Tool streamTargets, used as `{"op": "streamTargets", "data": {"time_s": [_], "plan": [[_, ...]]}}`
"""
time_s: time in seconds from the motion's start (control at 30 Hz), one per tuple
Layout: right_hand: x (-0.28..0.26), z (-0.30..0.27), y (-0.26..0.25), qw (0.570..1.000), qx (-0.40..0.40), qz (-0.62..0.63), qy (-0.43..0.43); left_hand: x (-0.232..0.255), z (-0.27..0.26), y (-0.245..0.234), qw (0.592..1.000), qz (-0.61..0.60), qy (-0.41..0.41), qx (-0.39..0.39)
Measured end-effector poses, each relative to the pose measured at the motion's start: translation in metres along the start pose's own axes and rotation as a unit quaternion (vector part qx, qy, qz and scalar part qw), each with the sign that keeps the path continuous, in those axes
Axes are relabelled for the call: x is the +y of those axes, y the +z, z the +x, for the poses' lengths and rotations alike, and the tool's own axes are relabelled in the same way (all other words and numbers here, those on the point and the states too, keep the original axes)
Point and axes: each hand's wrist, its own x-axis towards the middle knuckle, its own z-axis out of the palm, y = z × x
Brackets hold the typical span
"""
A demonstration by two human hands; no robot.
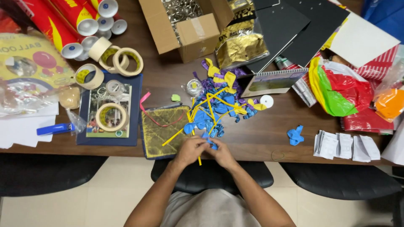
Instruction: The person sits at a cluttered table and organizes party supplies. They pick up blue and yellow balloons, separating them into piles, and also handle yellow sticks and small white packets.
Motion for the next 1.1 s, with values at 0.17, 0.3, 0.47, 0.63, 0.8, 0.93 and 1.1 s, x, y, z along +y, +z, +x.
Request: {"op": "streamTargets", "data": {"time_s": [0.17, 0.3, 0.47, 0.63, 0.8, 0.93, 1.1], "plan": [[0.015, -0.003, -0.002, 0.992, 0.022, 0.037, 0.117, 0.005, -0.004, -0.008, 0.999, -0.022, 0.019, 0.038], [0.019, -0.011, -0.034, 0.981, 0.059, 0.062, 0.176, 0.010, 0.018, -0.005, 0.965, 0.172, 0.001, 0.196], [0.053, -0.030, -0.081, 0.983, 0.095, 0.081, 0.131, -0.039, 0.044, -0.003, 0.879, 0.437, -0.082, 0.175], [0.079, -0.053, -0.157, 0.962, 0.173, 0.198, 0.076, -0.014, 0.060, 0.019, 0.866, 0.437, -0.109, 0.218], [0.075, -0.077, -0.260, 0.939, 0.315, -0.034, 0.137, 0.012, 0.077, 0.077, 0.946, 0.040, -0.087, 0.311], [0.050, -0.088, -0.326, 0.905, 0.369, -0.200, 0.064, 0.004, 0.079, 0.150, 0.960, -0.015, -0.073, 0.269], [0.058, -0.084, -0.363, 0.899, 0.300, -0.302, 0.101, 0.006, 0.085, 0.228, 0.984, -0.070, -0.105, 0.125]]}}
